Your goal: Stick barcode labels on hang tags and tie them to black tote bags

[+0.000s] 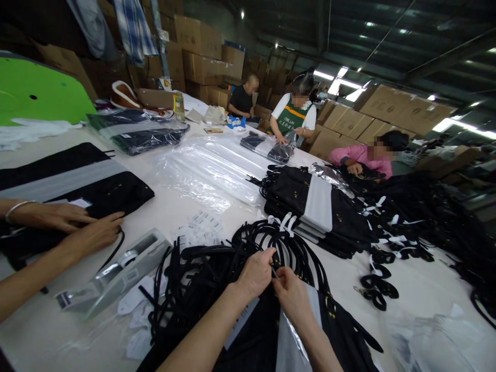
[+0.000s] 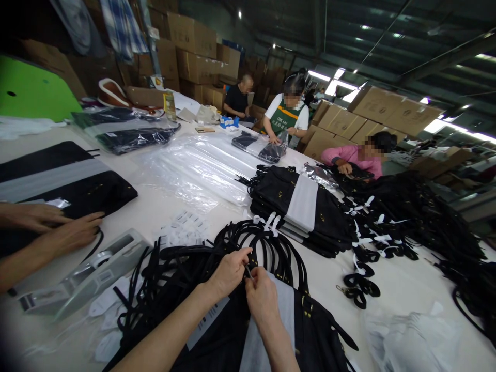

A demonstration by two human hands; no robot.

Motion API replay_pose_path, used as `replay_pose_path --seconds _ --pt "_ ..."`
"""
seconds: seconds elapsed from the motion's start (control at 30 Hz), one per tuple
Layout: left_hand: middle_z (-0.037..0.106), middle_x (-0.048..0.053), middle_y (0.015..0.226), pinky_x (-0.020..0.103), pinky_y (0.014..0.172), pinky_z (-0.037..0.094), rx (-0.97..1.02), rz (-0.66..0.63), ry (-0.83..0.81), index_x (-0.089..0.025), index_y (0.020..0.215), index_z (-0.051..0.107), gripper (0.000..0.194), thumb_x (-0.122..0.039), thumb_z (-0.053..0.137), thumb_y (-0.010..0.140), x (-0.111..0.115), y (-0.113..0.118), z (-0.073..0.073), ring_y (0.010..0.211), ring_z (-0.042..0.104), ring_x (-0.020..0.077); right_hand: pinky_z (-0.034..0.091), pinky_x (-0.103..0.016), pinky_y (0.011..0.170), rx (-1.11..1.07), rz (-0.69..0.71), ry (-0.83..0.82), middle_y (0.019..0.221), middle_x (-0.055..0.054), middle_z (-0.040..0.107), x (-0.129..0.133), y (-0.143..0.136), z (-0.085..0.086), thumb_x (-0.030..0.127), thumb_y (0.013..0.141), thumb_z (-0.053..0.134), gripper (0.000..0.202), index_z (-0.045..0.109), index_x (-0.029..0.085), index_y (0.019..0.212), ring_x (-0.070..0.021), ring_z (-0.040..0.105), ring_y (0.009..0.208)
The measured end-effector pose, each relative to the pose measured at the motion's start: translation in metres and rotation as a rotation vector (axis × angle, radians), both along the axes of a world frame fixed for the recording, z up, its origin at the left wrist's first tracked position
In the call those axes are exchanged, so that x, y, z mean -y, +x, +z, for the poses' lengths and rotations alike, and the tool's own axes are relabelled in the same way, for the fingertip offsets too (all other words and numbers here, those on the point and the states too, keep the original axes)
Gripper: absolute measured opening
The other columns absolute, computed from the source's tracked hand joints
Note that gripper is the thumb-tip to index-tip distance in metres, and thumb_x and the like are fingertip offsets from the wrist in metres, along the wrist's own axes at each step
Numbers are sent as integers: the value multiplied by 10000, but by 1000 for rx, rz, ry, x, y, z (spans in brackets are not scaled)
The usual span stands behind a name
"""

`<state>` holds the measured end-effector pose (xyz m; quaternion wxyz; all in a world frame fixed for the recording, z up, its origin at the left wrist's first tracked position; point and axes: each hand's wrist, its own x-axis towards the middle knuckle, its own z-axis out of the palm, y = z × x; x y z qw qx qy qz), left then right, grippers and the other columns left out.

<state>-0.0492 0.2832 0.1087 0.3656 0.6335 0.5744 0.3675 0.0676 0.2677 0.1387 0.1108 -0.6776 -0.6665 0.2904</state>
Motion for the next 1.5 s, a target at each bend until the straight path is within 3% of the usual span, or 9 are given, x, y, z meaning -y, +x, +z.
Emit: replay_pose_path --seconds 0.3,0.43,0.63,0.87,1.03,1.27,1.5 --pt "579 23 749 264 720 444 -69 3 74 -151 954 573 372 4 392 669 -3 -17 5 727 549 154 432 -288 714 -66 -30 198 888 -83 598 -4 -5 -5 221 775 396 208 569 154 870 -170 577 762" --pt "571 14 755 259 722 444 -90 22 95 -162 935 568 332 -10 384 704 -3 -16 3 730 541 144 432 -290 734 -73 -1 252 878 -81 567 -8 -11 -6 218 787 403 223 597 154 875 -178 567 796" --pt "566 22 789 262 712 452 -123 58 153 -163 969 545 326 -24 377 727 -2 -15 0 742 530 141 437 -285 710 -84 37 237 832 -63 567 -13 -19 -7 187 763 450 197 628 171 846 -175 570 766" --pt "543 29 784 279 739 455 -204 81 224 -163 904 554 298 -17 334 767 0 -15 1 780 514 151 441 -299 797 -132 -15 218 902 -78 590 -18 -13 -12 135 732 418 242 602 155 889 -179 570 855" --pt "524 59 793 317 735 443 -334 44 256 -148 792 562 274 -23 319 804 1 -17 9 794 476 186 448 -322 800 -129 -80 196 952 -115 587 -9 0 -7 236 790 358 277 584 133 914 -196 571 871" --pt "498 62 773 331 764 437 -460 10 169 -142 700 551 283 15 331 782 -5 -18 19 786 475 187 391 -397 890 35 -31 174 1031 -132 582 25 17 -10 287 728 498 320 579 132 995 -268 512 1007" --pt "529 89 865 346 772 421 -433 46 -28 -128 728 572 258 31 369 740 -17 -20 31 812 530 197 427 -378 832 233 122 224 1036 -129 595 32 17 -9 266 797 447 329 558 132 1076 -259 546 956"
